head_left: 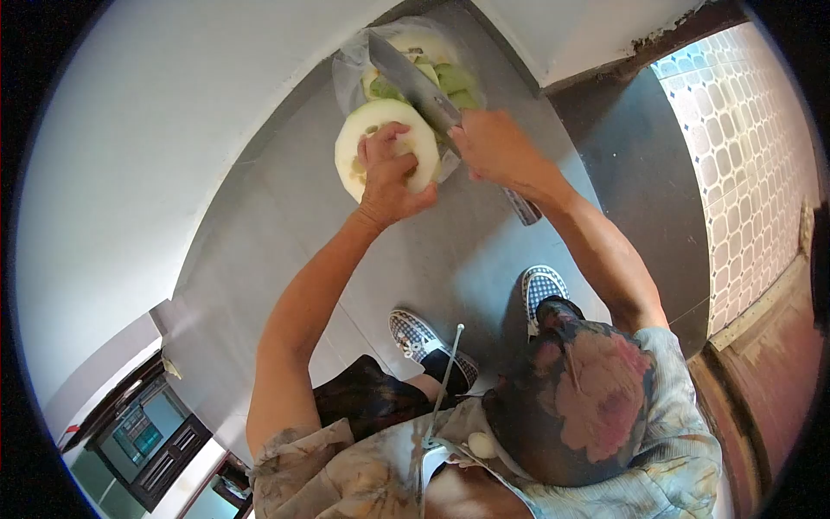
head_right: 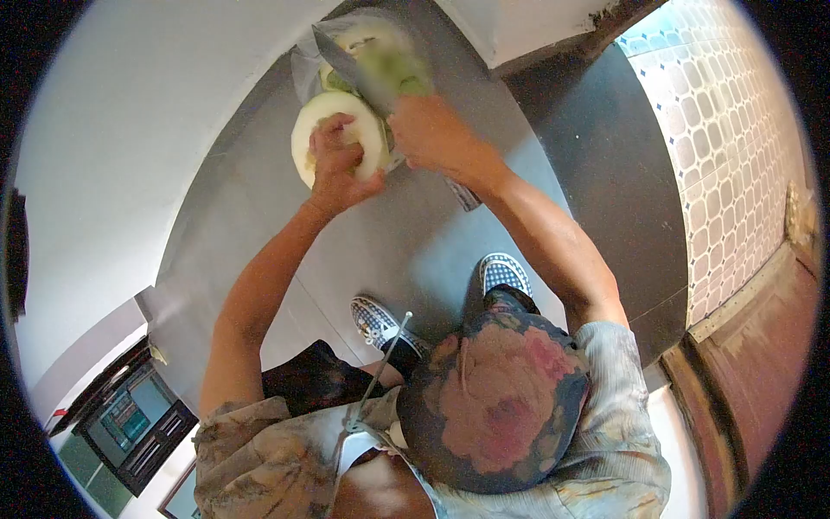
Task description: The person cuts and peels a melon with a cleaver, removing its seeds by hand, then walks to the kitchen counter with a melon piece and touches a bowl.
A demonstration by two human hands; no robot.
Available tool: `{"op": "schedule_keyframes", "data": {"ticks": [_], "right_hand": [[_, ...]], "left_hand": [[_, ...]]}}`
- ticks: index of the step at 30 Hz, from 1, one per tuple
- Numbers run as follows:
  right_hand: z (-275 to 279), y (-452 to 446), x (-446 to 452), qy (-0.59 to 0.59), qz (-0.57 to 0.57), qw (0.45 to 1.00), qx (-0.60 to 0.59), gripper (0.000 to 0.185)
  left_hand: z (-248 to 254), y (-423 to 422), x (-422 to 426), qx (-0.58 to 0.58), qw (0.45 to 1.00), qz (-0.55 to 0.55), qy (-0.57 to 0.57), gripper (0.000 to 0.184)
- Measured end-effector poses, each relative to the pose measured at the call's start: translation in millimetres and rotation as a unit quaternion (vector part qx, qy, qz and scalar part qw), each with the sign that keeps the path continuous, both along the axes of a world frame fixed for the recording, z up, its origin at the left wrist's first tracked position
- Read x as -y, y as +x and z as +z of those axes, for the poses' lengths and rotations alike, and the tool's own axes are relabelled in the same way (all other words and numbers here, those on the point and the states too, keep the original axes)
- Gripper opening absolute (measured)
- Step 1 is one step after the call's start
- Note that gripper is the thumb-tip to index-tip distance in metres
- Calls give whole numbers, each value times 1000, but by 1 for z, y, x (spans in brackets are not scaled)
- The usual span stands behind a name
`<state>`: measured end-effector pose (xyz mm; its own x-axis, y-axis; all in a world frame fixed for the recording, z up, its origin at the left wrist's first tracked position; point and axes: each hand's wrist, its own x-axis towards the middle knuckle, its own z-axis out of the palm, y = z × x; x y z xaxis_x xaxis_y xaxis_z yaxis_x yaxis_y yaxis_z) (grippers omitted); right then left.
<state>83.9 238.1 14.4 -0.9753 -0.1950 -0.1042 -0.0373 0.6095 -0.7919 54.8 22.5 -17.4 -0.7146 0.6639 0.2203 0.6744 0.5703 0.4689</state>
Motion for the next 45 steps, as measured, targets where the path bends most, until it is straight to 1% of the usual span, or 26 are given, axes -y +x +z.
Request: {"op": "schedule_keyframes", "data": {"ticks": [2,5,8,11,14,17,20,22,25,29,31,35,38,41,43,45], "right_hand": [[-1,-7,8,27,-3,999,-21,30],[-44,-32,21,149,32,970,-187,32],[-29,-39,19,39,6,999,-21,34],[-5,-24,18,-16,-29,999,22,16],[13,0,10,-51,-44,991,116,33],[-7,6,11,38,-10,999,36,35],[-32,-17,17,23,-4,999,-31,36],[-33,-31,22,11,4,1000,22,37],[-32,-27,20,-22,3,995,94,37],[-16,-9,13,-60,-17,985,163,37],[-19,-7,12,-45,-9,988,147,38],[-40,-23,27,-8,-18,988,151,40],[-62,-27,36,-12,-16,996,85,41],[-64,-20,41,16,-31,998,51,36],[-70,-17,44,8,-55,998,39,32],[-71,-14,44,-10,-70,997,31,28]], "left_hand": [[1,-3,2,1,1000,4,-4,30],[8,-12,0,11,1000,4,-10,33],[6,-14,0,18,1000,8,-1,33],[3,-13,2,21,1000,5,1,31],[6,-10,6,34,999,6,12,29],[8,-11,1,48,998,14,30,29],[8,-19,-2,42,999,11,29,30],[13,-15,-3,53,998,13,5,29],[8,-21,1,60,997,7,40,28],[4,-18,10,73,996,-1,50,27],[4,-20,9,84,994,2,68,28],[5,-20,5,83,996,9,40,29],[6,-21,10,71,997,-2,27,29],[7,-19,10,73,997,-6,25,29],[7,-18,8,61,998,-5,30,30],[9,-13,5,29,1000,-3,-7,30]]}}
